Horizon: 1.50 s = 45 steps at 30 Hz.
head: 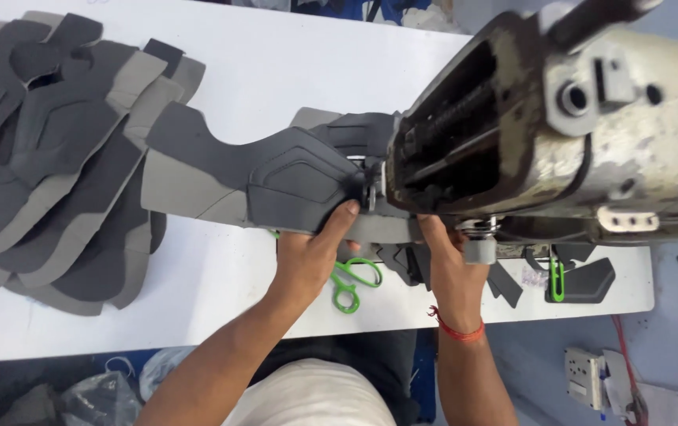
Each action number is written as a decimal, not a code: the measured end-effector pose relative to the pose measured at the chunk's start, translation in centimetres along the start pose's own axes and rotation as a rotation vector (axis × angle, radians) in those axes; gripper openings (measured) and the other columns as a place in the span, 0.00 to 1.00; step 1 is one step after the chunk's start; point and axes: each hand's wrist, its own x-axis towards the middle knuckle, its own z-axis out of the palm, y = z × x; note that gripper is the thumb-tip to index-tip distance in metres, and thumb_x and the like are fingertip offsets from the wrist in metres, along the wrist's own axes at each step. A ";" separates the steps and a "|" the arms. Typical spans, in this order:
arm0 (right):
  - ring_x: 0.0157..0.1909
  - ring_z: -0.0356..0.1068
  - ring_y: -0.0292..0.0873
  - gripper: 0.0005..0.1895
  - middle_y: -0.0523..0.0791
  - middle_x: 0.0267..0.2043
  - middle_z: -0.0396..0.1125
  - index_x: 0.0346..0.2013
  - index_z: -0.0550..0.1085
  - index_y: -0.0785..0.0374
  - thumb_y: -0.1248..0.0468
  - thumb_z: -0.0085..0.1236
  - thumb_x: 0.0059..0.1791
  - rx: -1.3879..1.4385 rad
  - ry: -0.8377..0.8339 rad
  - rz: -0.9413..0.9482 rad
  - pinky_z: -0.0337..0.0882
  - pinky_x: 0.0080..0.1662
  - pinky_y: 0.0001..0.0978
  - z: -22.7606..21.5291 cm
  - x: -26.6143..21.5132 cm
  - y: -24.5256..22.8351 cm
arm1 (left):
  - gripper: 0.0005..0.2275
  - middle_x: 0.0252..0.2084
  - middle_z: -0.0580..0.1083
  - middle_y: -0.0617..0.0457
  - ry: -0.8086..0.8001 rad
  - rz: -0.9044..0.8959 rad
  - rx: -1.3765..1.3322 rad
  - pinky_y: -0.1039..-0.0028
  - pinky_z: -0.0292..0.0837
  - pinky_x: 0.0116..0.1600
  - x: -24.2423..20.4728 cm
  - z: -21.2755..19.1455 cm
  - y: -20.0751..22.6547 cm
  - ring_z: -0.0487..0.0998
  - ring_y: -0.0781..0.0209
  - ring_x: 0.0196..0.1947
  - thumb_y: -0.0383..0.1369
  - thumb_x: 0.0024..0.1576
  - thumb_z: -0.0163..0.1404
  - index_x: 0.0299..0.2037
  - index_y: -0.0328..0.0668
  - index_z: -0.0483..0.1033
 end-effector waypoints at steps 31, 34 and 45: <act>0.40 0.74 0.53 0.03 0.50 0.36 0.74 0.32 0.75 0.60 0.70 0.61 0.48 -1.195 -0.301 -0.611 0.72 0.41 0.45 -16.0 13.2 20.0 | 0.11 0.25 0.76 0.55 -0.420 -0.232 0.756 0.74 0.67 0.29 -4.0 -8.0 -2.1 0.71 0.69 0.23 0.41 0.61 0.51 0.42 0.43 0.80; 0.40 0.74 0.53 0.03 0.50 0.39 0.74 0.37 0.76 0.60 0.67 0.60 0.48 -1.174 -0.351 -0.588 0.72 0.44 0.46 -14.8 14.4 21.2 | 0.11 0.25 0.77 0.53 -0.498 -0.290 0.934 0.72 0.67 0.30 -6.5 -11.3 -0.6 0.70 0.65 0.20 0.39 0.61 0.53 0.42 0.40 0.82; 0.46 0.75 0.50 0.14 0.50 0.46 0.75 0.48 0.80 0.59 0.58 0.57 0.51 -1.439 -0.396 -0.645 0.71 0.53 0.46 -12.2 16.6 14.7 | 0.03 0.37 0.78 0.48 0.566 0.627 1.102 0.73 0.71 0.41 -2.8 -30.6 11.4 0.78 0.58 0.33 0.27 0.67 0.55 0.44 0.35 0.80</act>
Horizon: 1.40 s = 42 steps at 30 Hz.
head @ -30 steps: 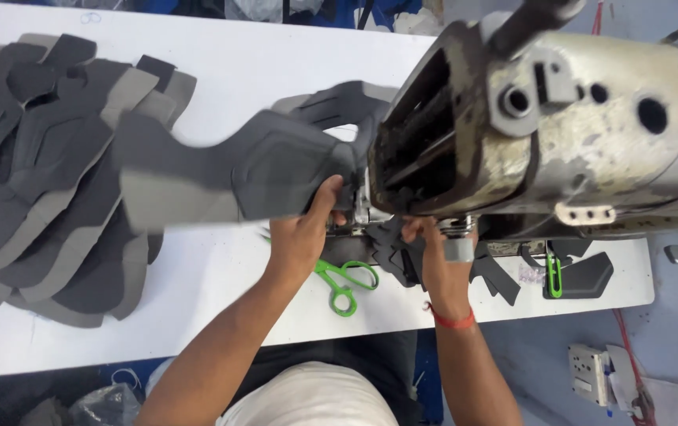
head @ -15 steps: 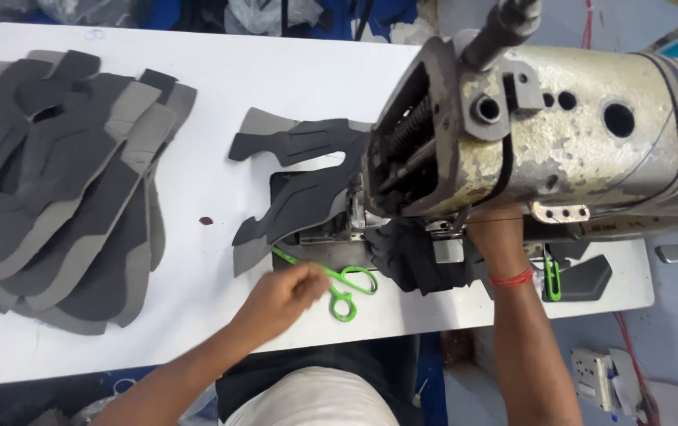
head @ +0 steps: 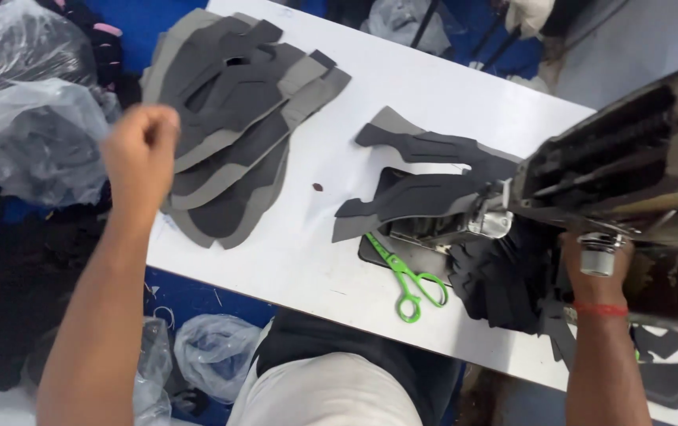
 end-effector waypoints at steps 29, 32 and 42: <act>0.44 0.79 0.43 0.15 0.48 0.48 0.74 0.49 0.81 0.66 0.64 0.57 0.50 1.415 -0.736 0.309 0.79 0.45 0.34 -13.9 -12.1 -27.1 | 0.13 0.50 0.80 0.49 -0.166 -0.139 -0.599 0.72 0.78 0.56 5.6 -6.4 10.4 0.82 0.62 0.49 0.27 0.60 0.61 0.53 0.30 0.78; 0.48 0.75 0.41 0.20 0.47 0.53 0.72 0.53 0.80 0.65 0.58 0.61 0.50 1.490 -0.775 0.075 0.76 0.47 0.32 -15.3 -10.7 -30.7 | 0.17 0.49 0.79 0.50 -0.136 -0.259 -0.720 0.74 0.78 0.59 0.7 -8.1 15.1 0.82 0.64 0.49 0.25 0.51 0.59 0.52 0.33 0.76; 0.47 0.70 0.39 0.17 0.45 0.46 0.73 0.50 0.76 0.70 0.68 0.64 0.48 1.882 -0.166 0.280 0.72 0.49 0.32 -9.7 -17.9 -28.0 | 0.18 0.45 0.82 0.52 -0.669 -0.433 -0.932 0.71 0.79 0.51 -15.6 3.6 12.5 0.81 0.65 0.44 0.24 0.47 0.66 0.49 0.35 0.81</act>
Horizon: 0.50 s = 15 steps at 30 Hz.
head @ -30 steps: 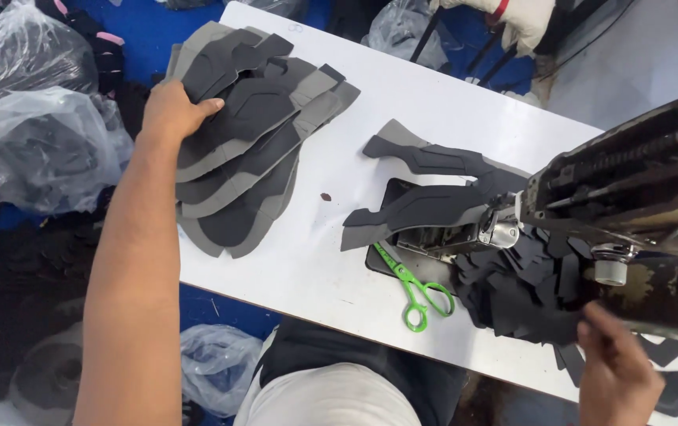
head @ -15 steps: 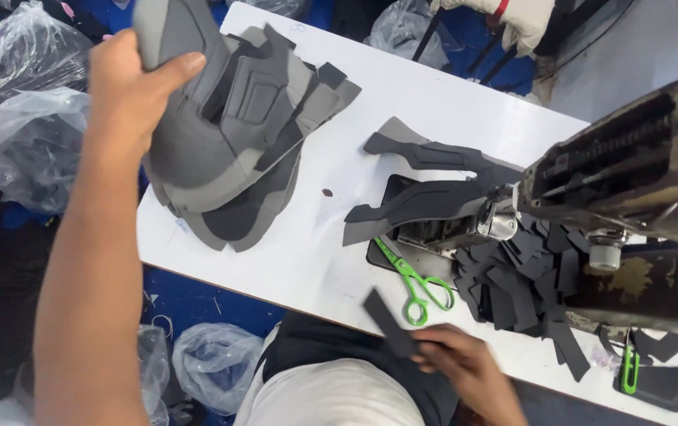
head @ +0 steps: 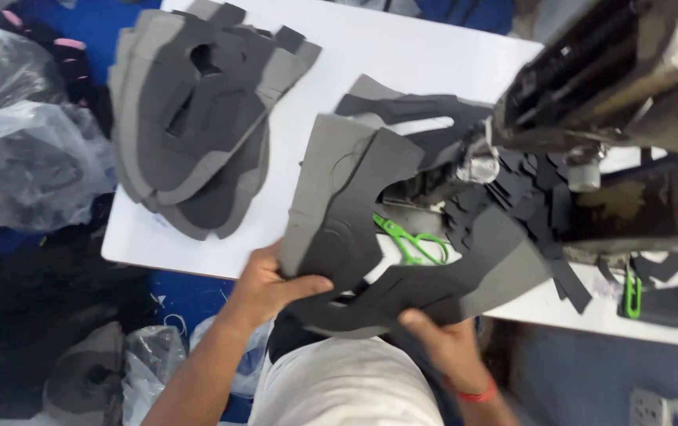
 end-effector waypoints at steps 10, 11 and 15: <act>0.34 0.63 0.35 0.15 0.46 0.35 0.69 0.45 0.79 0.73 0.62 0.51 0.64 -0.294 0.740 0.066 0.63 0.34 0.26 -7.4 -2.1 -7.0 | 0.15 0.44 0.81 0.48 -0.495 -0.061 0.223 0.71 0.77 0.51 4.3 9.6 -3.6 0.82 0.62 0.44 0.35 0.58 0.59 0.51 0.35 0.79; 0.34 0.63 0.35 0.15 0.46 0.35 0.69 0.45 0.79 0.73 0.62 0.51 0.64 -0.290 0.751 0.068 0.63 0.34 0.26 -7.4 -2.5 -7.5 | 0.15 0.44 0.81 0.48 -0.505 -0.064 0.224 0.71 0.77 0.51 4.5 10.0 -3.6 0.82 0.62 0.44 0.35 0.58 0.59 0.51 0.35 0.79; 0.45 0.70 0.31 0.15 0.44 0.50 0.72 0.62 0.73 0.70 0.70 0.55 0.60 -0.393 0.888 -0.215 0.72 0.45 0.21 -6.9 -4.0 -8.0 | 0.17 0.45 0.81 0.49 -0.327 -0.073 0.193 0.73 0.77 0.51 4.2 10.8 -4.4 0.81 0.64 0.44 0.35 0.59 0.57 0.54 0.34 0.74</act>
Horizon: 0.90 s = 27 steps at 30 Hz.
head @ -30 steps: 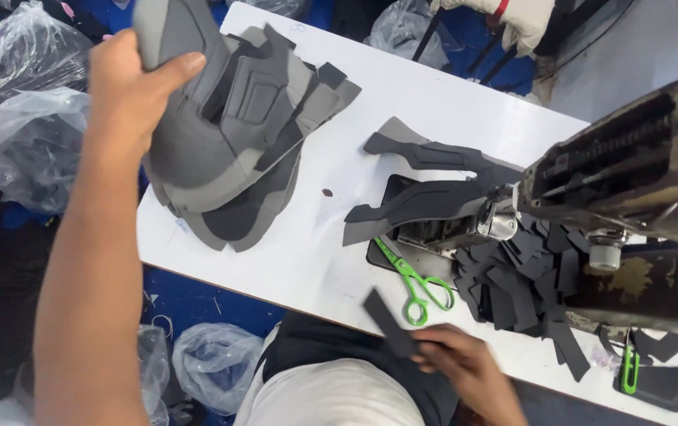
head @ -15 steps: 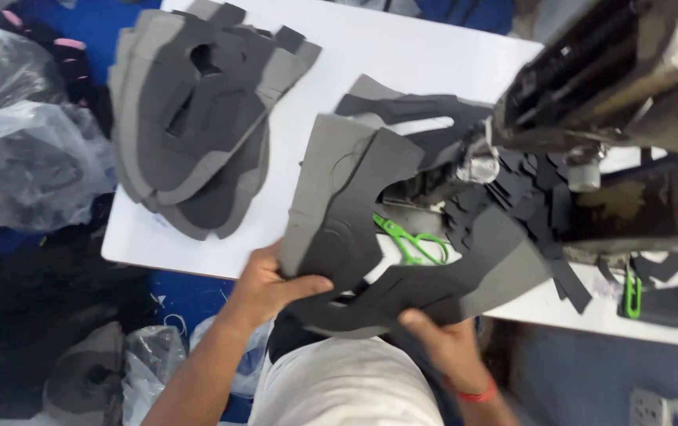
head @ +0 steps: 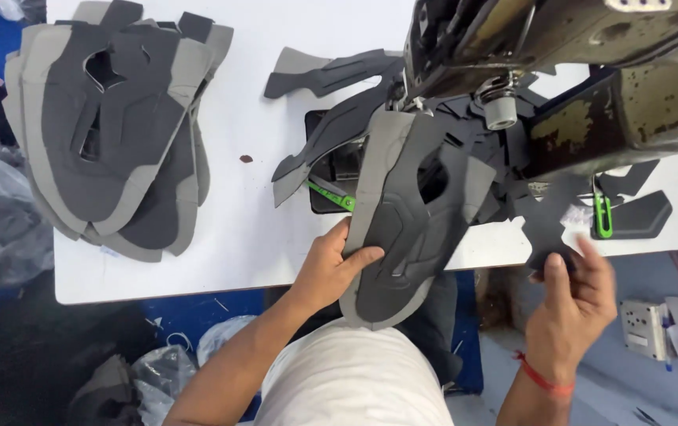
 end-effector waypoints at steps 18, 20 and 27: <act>0.38 0.74 0.33 0.16 0.44 0.44 0.68 0.54 0.76 0.70 0.74 0.59 0.51 0.147 -0.513 0.092 0.79 0.40 0.24 9.4 -7.2 0.2 | 0.14 0.40 0.72 0.58 0.077 0.033 -0.168 0.81 0.66 0.46 -0.9 0.1 -0.5 0.67 0.73 0.38 0.31 0.69 0.38 0.60 0.31 0.69; 0.39 0.75 0.33 0.16 0.44 0.44 0.68 0.54 0.76 0.70 0.74 0.60 0.50 0.138 -0.533 0.079 0.77 0.39 0.22 9.4 -7.1 -0.1 | 0.16 0.41 0.73 0.58 0.074 0.038 -0.141 0.81 0.66 0.46 -1.0 0.1 -0.2 0.68 0.73 0.39 0.32 0.70 0.38 0.62 0.31 0.69; 0.40 0.76 0.34 0.16 0.45 0.46 0.69 0.54 0.76 0.70 0.74 0.59 0.51 0.170 -0.532 0.095 0.77 0.39 0.22 9.4 -7.1 0.3 | 0.17 0.35 0.75 0.57 0.048 -0.009 -0.019 0.79 0.68 0.39 -1.2 0.3 1.1 0.72 0.73 0.35 0.37 0.67 0.47 0.60 0.31 0.71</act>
